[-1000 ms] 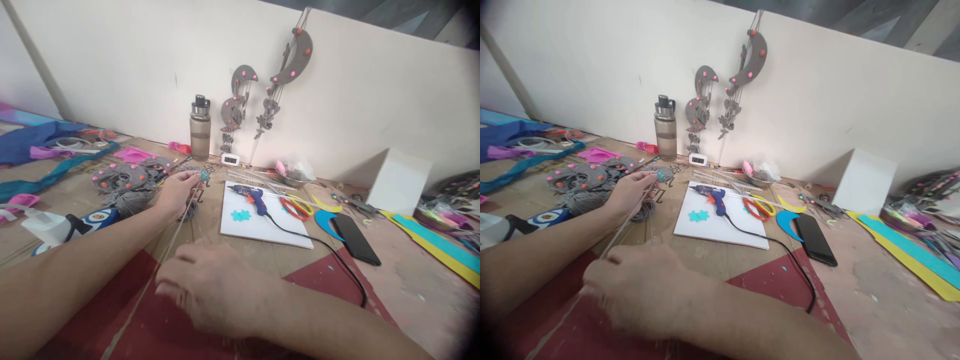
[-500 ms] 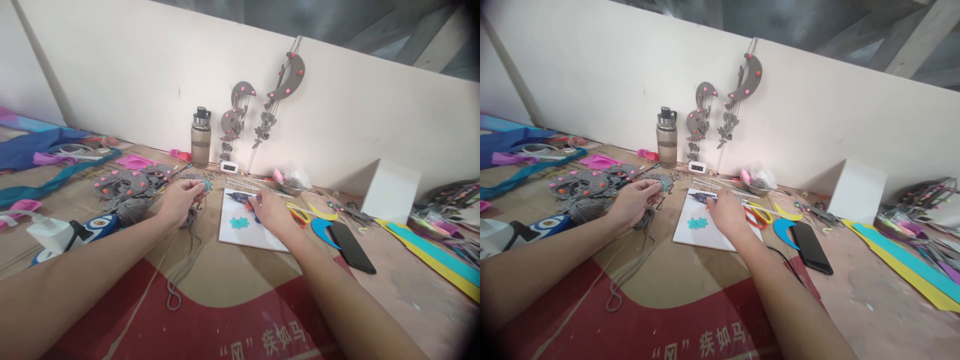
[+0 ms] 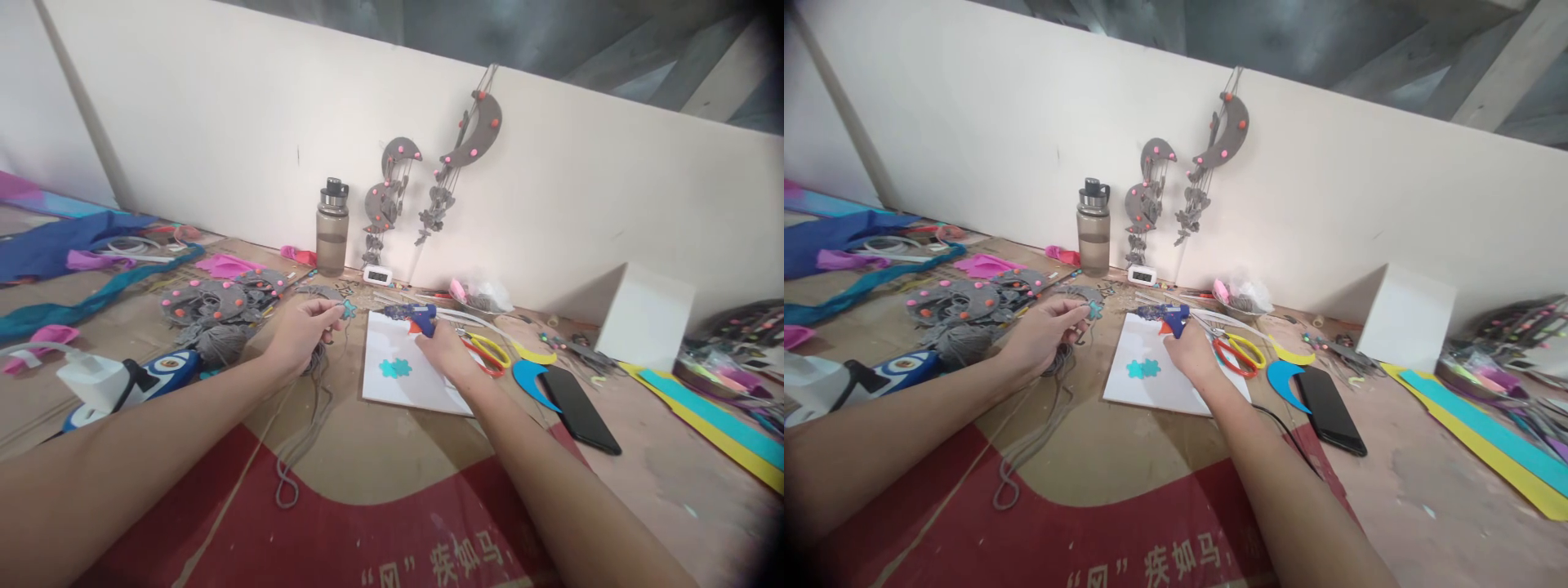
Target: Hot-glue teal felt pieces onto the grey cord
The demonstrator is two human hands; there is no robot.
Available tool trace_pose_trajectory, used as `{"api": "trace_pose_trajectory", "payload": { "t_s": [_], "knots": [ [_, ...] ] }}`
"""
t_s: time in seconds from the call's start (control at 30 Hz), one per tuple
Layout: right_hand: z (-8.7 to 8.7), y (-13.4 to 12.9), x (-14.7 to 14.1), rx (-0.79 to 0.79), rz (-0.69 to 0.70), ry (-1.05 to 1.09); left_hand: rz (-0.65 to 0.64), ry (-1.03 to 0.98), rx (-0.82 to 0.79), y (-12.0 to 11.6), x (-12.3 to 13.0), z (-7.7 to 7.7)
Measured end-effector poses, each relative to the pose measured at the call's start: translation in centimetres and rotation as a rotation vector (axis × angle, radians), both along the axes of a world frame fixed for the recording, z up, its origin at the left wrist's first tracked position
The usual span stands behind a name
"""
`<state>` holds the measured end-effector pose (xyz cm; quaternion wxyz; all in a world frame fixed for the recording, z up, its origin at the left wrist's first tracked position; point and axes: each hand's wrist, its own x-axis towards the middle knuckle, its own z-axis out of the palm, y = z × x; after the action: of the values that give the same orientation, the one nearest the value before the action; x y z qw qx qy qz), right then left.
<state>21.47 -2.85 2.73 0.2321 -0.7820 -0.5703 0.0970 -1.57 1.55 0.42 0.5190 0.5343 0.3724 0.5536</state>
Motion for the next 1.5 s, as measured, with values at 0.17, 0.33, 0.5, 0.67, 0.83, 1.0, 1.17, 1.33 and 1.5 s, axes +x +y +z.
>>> {"api": "trace_pose_trajectory", "payload": {
  "t_s": [0.17, 0.33, 0.5, 0.67, 0.83, 1.0, 1.17, 1.33, 1.5],
  "knots": [
    [0.2, -0.3, -1.1, 0.207, 0.035, 0.277, -0.002, -0.024, -0.041, 0.1, 0.0, 0.0],
    [0.5, -1.5, -3.2, 0.381, 0.297, 0.624, 0.011, -0.086, -0.060, 0.1, -0.2, 0.1],
    [0.6, -2.3, -4.5, 0.404, 0.376, 0.620, 0.023, -0.116, -0.078, 0.2, -0.4, 0.2],
    [0.3, -2.8, -4.9, 0.425, 0.390, 0.459, 0.030, -0.133, -0.080, 0.2, -0.4, 0.1],
    [0.3, -3.2, -5.2, 0.485, 0.423, 0.311, 0.044, -0.138, -0.077, 0.3, -0.3, 0.1],
    [0.3, -3.4, -5.3, 0.464, 0.400, 0.212, 0.033, -0.123, -0.053, 0.1, -0.3, 0.1],
    [0.4, -3.6, -5.5, 0.433, 0.401, 0.149, 0.024, -0.123, -0.042, -0.2, -0.2, 0.3],
    [0.6, -3.9, -5.8, 0.387, 0.381, 0.113, 0.041, -0.121, -0.034, -0.1, -0.1, 0.2],
    [0.4, -4.0, -5.8, 0.401, 0.372, 0.114, 0.042, -0.118, -0.013, -0.1, -0.1, 0.1]
  ]
}}
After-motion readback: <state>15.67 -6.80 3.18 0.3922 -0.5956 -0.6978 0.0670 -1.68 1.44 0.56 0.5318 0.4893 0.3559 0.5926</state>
